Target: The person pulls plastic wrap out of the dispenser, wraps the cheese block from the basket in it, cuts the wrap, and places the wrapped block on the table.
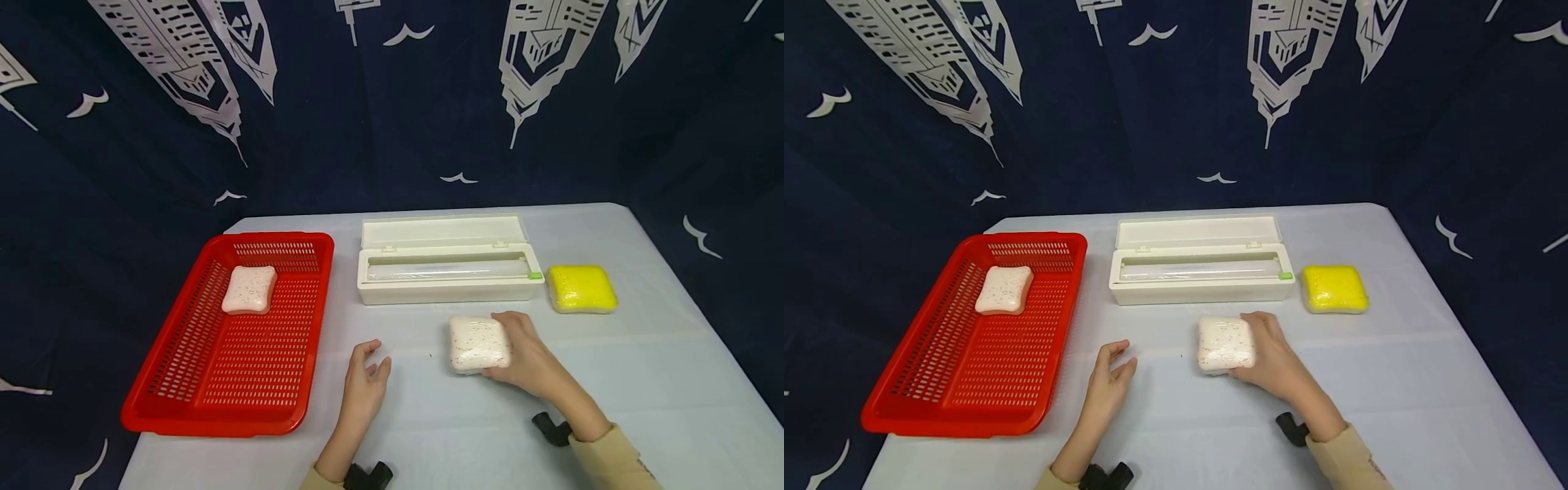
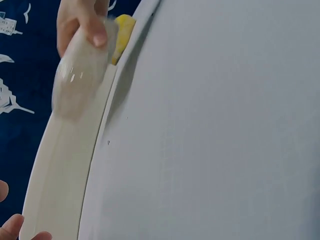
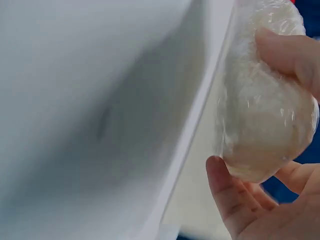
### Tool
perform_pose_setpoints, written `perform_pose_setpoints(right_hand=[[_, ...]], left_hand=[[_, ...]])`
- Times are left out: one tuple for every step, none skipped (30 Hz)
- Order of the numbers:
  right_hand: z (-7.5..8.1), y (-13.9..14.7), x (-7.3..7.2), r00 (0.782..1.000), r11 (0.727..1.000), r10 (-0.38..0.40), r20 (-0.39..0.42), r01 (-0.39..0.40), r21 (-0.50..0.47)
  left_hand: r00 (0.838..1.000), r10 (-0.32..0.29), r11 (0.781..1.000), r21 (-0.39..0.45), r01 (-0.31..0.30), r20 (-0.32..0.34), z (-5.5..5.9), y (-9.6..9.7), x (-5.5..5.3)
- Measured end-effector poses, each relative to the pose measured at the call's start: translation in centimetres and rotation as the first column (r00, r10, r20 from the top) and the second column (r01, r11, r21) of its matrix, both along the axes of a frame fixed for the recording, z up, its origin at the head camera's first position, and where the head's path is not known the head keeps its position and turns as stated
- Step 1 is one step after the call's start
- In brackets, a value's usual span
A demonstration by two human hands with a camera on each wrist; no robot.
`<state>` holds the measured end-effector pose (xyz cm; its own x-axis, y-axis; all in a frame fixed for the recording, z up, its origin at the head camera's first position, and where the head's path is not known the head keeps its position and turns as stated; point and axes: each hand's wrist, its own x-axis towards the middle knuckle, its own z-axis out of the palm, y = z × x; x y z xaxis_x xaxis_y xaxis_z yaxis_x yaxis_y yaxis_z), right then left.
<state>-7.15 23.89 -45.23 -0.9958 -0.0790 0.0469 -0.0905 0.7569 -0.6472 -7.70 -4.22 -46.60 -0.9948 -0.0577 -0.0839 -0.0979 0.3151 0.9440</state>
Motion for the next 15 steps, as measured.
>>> perform_pose_setpoints(right_hand=[[0.2, 1.2, 0.4, 1.0, 1.0, -0.024, -0.008, 0.024, 0.006], [0.5, 2.3, 0.8, 0.999, 0.999, -0.052, -0.011, 0.052, 0.013], [0.7, 3.6, 1.2, 0.997, 0.996, -0.082, -0.011, 0.082, 0.024], [0.8, 4.8, 1.7, 0.994, 0.993, -0.112, -0.006, 0.112, 0.033], [0.9, 6.1, 2.1, 0.99, 0.99, -0.138, -0.002, 0.138, 0.042], [0.9, 7.3, 2.5, 0.987, 0.985, -0.163, 0.005, 0.162, 0.051], [0.9, 8.6, 2.8, 0.982, 0.981, -0.186, 0.013, 0.185, 0.06], [0.8, 9.7, 3.1, 0.978, 0.976, -0.207, 0.023, 0.205, 0.07], [0.7, 10.9, 3.3, 0.974, 0.972, -0.224, 0.027, 0.221, 0.079], [0.5, 11.9, 3.5, 0.972, 0.97, -0.234, 0.033, 0.231, 0.079], [0.3, 12.9, 3.6, 0.97, 0.968, -0.242, 0.034, 0.238, 0.084], [0.1, 13.8, 3.7, 0.968, 0.966, -0.247, 0.039, 0.243, 0.087], [-0.1, 14.5, 3.8, 0.967, 0.966, -0.249, 0.046, 0.244, 0.088], [-0.3, 15.2, 3.9, 0.966, 0.965, -0.252, 0.058, 0.246, 0.094], [-0.4, 15.8, 3.9, 0.966, 0.966, -0.249, 0.069, 0.243, 0.088]], left_hand=[[1.0, -0.001, 1.0, 0.0, 0.001, 0.0, 0.0, 0.0, 0.0], [1.0, -0.001, 1.0, -0.001, 0.001, 0.002, 0.0, 0.0, 0.0], [1.0, -0.002, 1.0, -0.003, 0.002, 0.001, 0.0, 0.0, 0.0], [1.0, -0.004, 1.0, -0.005, 0.004, -0.002, 0.1, 0.0, 0.0], [1.0, -0.006, 1.0, -0.006, 0.006, -0.003, 0.1, 0.0, 0.1], [1.0, -0.006, 1.0, -0.005, 0.006, -0.003, 0.1, -0.1, 0.1], [1.0, -0.006, 1.0, -0.006, 0.006, -0.004, 0.1, -0.1, 0.1], [1.0, -0.005, 1.0, -0.006, 0.005, -0.001, 0.1, -0.1, 0.1], [1.0, -0.006, 1.0, -0.006, 0.006, 0.001, 0.1, -0.1, 0.1], [1.0, -0.004, 1.0, -0.005, 0.004, 0.002, 0.1, -0.1, 0.1], [1.0, -0.003, 1.0, -0.004, 0.003, 0.004, 0.1, -0.1, 0.1], [1.0, -0.003, 1.0, -0.004, 0.003, 0.005, 0.1, 0.0, 0.1], [1.0, -0.002, 1.0, -0.003, 0.002, 0.006, 0.1, 0.0, 0.2], [1.0, -0.001, 1.0, -0.003, 0.001, 0.007, 0.1, 0.0, 0.2], [1.0, -0.002, 1.0, -0.002, 0.002, 0.004, 0.1, 0.1, 0.1]])
